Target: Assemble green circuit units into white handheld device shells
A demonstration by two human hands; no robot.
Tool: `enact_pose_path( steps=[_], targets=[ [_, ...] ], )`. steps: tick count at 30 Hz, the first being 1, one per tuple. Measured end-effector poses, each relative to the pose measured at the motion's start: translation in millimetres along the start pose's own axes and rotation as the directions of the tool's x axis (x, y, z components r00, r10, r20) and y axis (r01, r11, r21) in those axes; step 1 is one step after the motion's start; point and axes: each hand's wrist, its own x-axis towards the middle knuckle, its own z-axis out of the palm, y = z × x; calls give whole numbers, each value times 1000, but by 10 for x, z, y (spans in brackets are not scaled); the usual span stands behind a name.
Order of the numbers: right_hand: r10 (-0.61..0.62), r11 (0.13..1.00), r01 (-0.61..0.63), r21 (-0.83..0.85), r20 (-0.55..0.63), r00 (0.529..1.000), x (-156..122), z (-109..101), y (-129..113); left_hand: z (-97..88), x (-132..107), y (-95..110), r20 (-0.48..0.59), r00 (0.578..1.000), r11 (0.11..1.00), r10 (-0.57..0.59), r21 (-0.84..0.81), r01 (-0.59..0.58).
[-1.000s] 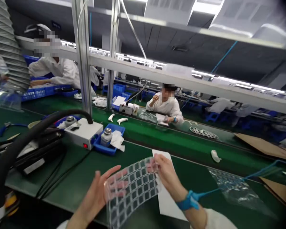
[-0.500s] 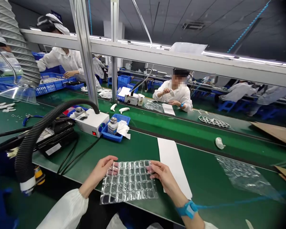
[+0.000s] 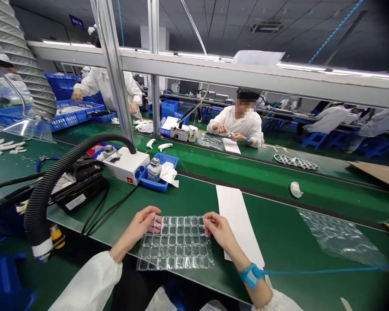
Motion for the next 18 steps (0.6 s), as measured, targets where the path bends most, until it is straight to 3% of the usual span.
enact_pose_path(
  steps=[8, 13, 16, 18],
  targets=[
    [-28, 996, 28, -82, 8, 1000, -72, -21, 7, -13, 1, 5, 1, 999, 997, 32, 67, -32],
    [-10, 981, 18, -193, 40, 999, -51, -15, 32, -38, 55, 98, 26, 997, 976, 78, 204, -82],
    [-33, 956, 53, -287, 72, 997, -47, -19, 26, 11, 95, 132, -16, 984, 912, 179, 378, -160],
    [-137, 868, 164, -469, 91, 986, -58, -19, 17, 158, 81, 103, -33, 957, 830, 287, 507, -232]
  ],
)
